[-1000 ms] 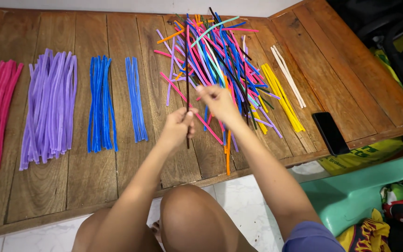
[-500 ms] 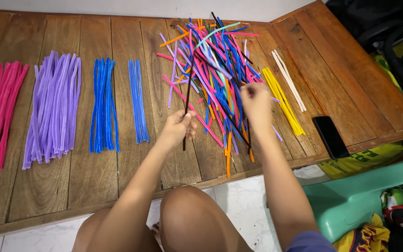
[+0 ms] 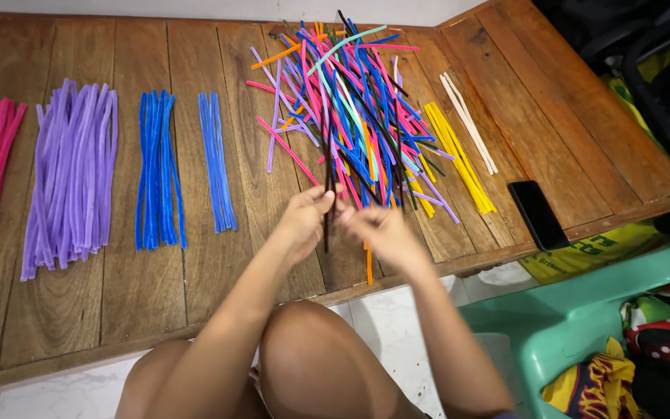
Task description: The person sorts colorful craft sticks from a mixed pile into separate color groups on a wooden table. They pick up sticks by color, align them, and place them into neat rows.
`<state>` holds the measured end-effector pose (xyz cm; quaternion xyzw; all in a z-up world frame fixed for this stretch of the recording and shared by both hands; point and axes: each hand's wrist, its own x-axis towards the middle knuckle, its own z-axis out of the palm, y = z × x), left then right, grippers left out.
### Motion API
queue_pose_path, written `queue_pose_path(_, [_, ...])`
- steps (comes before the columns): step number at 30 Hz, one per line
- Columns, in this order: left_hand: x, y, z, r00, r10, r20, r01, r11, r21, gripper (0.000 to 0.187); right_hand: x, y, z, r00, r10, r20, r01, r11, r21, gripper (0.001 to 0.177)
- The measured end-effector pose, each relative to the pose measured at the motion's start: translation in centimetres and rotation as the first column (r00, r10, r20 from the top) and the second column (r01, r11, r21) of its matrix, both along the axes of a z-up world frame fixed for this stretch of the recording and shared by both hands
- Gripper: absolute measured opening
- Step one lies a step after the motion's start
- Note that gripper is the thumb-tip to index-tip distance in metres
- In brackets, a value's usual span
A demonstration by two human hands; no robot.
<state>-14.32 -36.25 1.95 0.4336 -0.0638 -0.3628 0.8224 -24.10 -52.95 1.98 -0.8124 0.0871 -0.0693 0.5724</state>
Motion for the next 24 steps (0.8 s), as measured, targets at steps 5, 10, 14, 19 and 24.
queue_pose_path(5, [0.2,2.5,3.4,0.999,-0.02,0.029,0.019,0.999,0.035,0.028,7.2,-7.7,2.7,0.847,-0.156,0.508,0.464,0.684,-0.563,0.025])
queue_pose_path(10, [0.2,4.6,5.1,0.969,-0.156,0.192,0.183,0.974,-0.135,0.024,10.4,-11.0,-0.3,0.913,-0.19,0.362,0.392,0.656,-0.645,0.027])
queue_pose_path(14, [0.9,4.2,3.6,0.976,-0.105,0.188,0.123,0.989,-0.084,0.023,8.4,-10.4,-2.4,0.897,-0.168,0.408,0.396,0.714,-0.577,0.022])
queue_pose_path(19, [1.7,3.8,2.2,0.968,-0.035,0.247,0.051,0.997,-0.058,0.023,1.9,-3.8,0.0,0.986,-0.164,0.033,0.138,0.909,0.393,0.015])
queue_pose_path(24, [1.2,4.3,2.9,0.973,-0.065,0.223,0.053,0.997,0.06,0.026,-0.4,1.3,2.7,0.999,0.03,0.042,-0.048,0.851,0.523,0.015])
